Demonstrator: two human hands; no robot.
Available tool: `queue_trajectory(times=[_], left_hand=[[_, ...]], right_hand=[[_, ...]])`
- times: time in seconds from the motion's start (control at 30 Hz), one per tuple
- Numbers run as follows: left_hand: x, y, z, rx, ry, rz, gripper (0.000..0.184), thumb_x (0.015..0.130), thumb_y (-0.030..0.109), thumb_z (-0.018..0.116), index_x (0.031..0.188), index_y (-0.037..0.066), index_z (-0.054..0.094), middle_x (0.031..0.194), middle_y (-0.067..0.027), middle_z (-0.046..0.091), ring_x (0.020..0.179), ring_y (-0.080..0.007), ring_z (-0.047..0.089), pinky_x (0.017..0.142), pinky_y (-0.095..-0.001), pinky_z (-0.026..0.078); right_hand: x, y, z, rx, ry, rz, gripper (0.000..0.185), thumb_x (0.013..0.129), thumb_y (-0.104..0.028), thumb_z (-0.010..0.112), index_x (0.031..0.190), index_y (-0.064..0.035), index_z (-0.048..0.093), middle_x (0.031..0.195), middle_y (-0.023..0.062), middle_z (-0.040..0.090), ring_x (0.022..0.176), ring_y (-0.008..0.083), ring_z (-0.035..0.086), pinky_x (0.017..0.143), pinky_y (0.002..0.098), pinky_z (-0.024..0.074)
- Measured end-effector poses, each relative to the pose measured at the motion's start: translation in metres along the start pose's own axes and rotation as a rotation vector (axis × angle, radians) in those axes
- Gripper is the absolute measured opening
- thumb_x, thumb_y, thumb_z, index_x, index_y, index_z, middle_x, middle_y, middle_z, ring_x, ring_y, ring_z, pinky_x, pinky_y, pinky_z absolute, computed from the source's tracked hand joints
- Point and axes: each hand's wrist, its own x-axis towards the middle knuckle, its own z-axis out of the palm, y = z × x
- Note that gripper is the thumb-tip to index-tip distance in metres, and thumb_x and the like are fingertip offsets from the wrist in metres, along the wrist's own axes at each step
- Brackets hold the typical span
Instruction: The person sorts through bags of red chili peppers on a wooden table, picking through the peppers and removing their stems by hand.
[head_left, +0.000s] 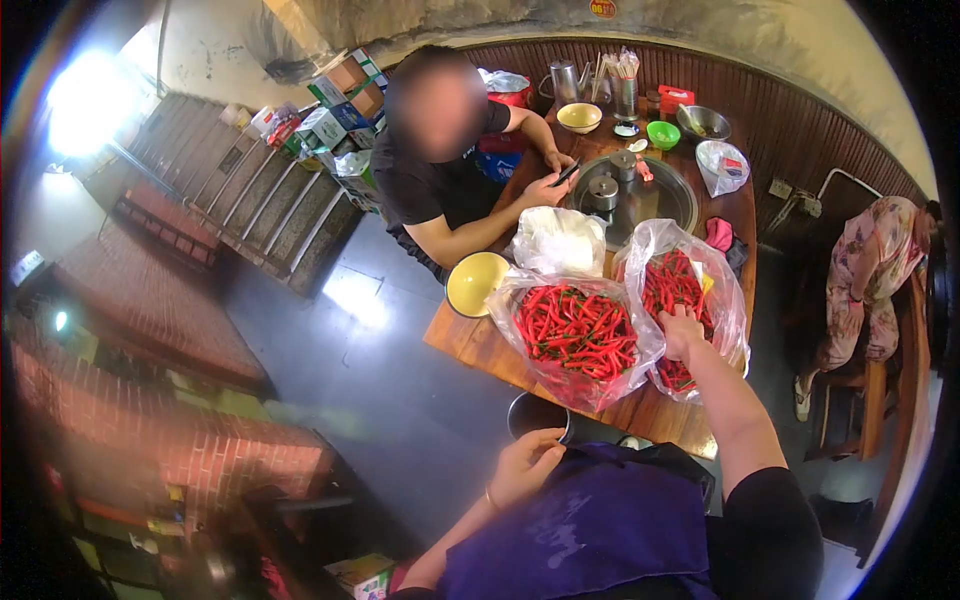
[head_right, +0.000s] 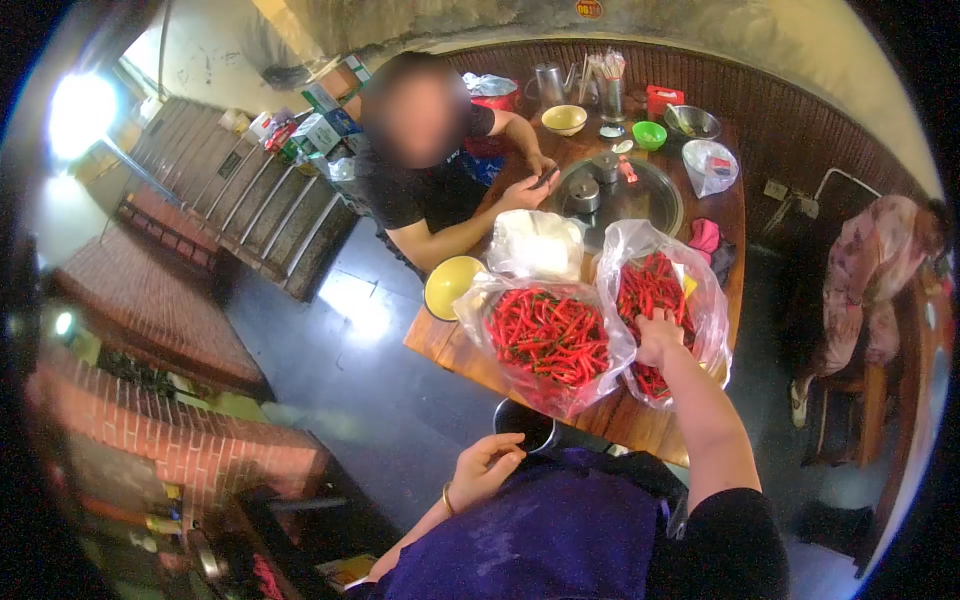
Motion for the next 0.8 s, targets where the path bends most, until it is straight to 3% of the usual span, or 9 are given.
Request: queue_trajectory(times=[0.07, 0.17, 0.37, 0.43, 0.5, 0.53, 0.67, 0.77, 0.8], left_hand=[[-0.002, 0.001, 0.0, -0.017, -0.009, -0.018, 0.031, 0.092, 0.011, 0.061, 0.121, 0.001, 0.059, 0.099, -0.0073, 0.067, 0.093, -0.0108, 0.063, 0.086, -0.0272, 0.05], [-0.002, 0.002, -0.002, 0.03, -0.016, -0.023, 0.031, 0.092, 0.011, 0.06, 0.121, 0.002, 0.059, 0.101, -0.0077, 0.067, 0.094, -0.0108, 0.063, 0.086, -0.0272, 0.05], [0.011, -0.005, -0.011, 0.053, 0.0, -0.028, 0.03, 0.089, 0.004, 0.064, 0.118, -0.001, 0.061, 0.097, -0.009, 0.068, 0.09, -0.0139, 0.065, 0.082, -0.0274, 0.052], [0.036, 0.015, -0.041, -0.56, 0.008, -0.102, 0.049, 0.097, 0.038, 0.052, 0.129, 0.002, 0.051, 0.092, -0.0098, 0.068, 0.084, -0.0204, 0.067, 0.081, -0.0357, 0.054], [0.059, 0.093, -0.063, -1.483, 0.03, -0.108, 0.029, 0.098, 0.033, 0.049, 0.101, 0.006, 0.061, 0.086, -0.0008, 0.063, 0.078, -0.0142, 0.063, 0.072, -0.0281, 0.052], [0.065, 0.109, -0.075, -1.431, 0.212, -0.135, 0.031, 0.097, 0.038, 0.048, 0.09, 0.009, 0.056, 0.076, 0.0017, 0.056, 0.069, -0.0111, 0.055, 0.065, -0.0269, 0.048], [0.075, 0.095, -0.081, -1.315, -0.188, 0.158, 0.019, 0.095, 0.029, 0.053, 0.083, 0.014, 0.052, 0.064, 0.0044, 0.035, 0.055, -0.0112, 0.033, 0.052, -0.0287, 0.031], [0.066, 0.073, -0.055, -1.073, -0.171, -0.032, 0.015, 0.094, 0.024, 0.054, 0.082, 0.015, 0.051, 0.064, 0.0047, 0.038, 0.056, -0.0111, 0.035, 0.052, -0.0274, 0.03], [0.063, 0.056, -0.048, -1.036, -0.072, -0.231, 0.016, 0.093, 0.025, 0.054, 0.081, 0.015, 0.051, 0.063, 0.0047, 0.039, 0.058, -0.0121, 0.038, 0.058, -0.0284, 0.035]], right_hand=[[0.004, -0.002, 0.004, -0.038, -0.032, 0.011, 0.086, 0.064, -0.044, 0.079, 0.137, -0.0182, 0.043, 0.142, 0.0182, 0.034, 0.136, 0.0433, 0.031, 0.098, 0.058, 0.0425], [-0.011, -0.012, -0.012, 0.0, -0.074, 0.042, 0.088, 0.062, -0.04, 0.082, 0.137, -0.0182, 0.043, 0.145, 0.018, 0.031, 0.139, 0.0442, 0.025, 0.097, 0.0613, 0.0426], [-0.015, -0.012, -0.014, -0.03, -0.077, 0.042, 0.078, 0.066, -0.034, 0.077, 0.135, -0.0191, 0.044, 0.138, 0.0171, 0.038, 0.126, 0.0404, 0.043, 0.097, 0.0518, 0.0466], [-0.015, -0.01, -0.011, -0.049, -0.047, 0.022, 0.073, 0.07, -0.036, 0.074, 0.135, -0.0185, 0.045, 0.138, 0.0184, 0.038, 0.127, 0.0417, 0.042, 0.098, 0.0521, 0.0452], [-0.015, -0.004, -0.007, -0.088, -0.049, -0.025, 0.072, 0.073, -0.042, 0.072, 0.135, -0.0179, 0.045, 0.137, 0.0198, 0.04, 0.124, 0.0428, 0.044, 0.098, 0.0514, 0.0451], [-0.018, -0.005, -0.006, -0.079, -0.049, -0.031, 0.072, 0.073, -0.044, 0.071, 0.135, -0.0178, 0.045, 0.136, 0.0201, 0.041, 0.123, 0.0429, 0.045, 0.098, 0.0512, 0.0453], [-0.01, -0.008, -0.001, -0.053, -0.011, -0.02, 0.072, 0.073, -0.047, 0.071, 0.134, -0.0177, 0.046, 0.134, 0.0206, 0.043, 0.12, 0.0426, 0.047, 0.096, 0.0502, 0.0466], [-0.009, -0.003, -0.004, -0.081, -0.025, -0.014, 0.067, 0.075, -0.035, 0.071, 0.135, -0.0216, 0.045, 0.136, 0.0185, 0.041, 0.12, 0.0417, 0.048, 0.095, 0.0501, 0.047], [-0.004, -0.001, 0.0, -0.067, -0.038, -0.008, 0.067, 0.075, -0.031, 0.071, 0.136, -0.0224, 0.045, 0.136, 0.0178, 0.041, 0.12, 0.0414, 0.048, 0.095, 0.0501, 0.047]])
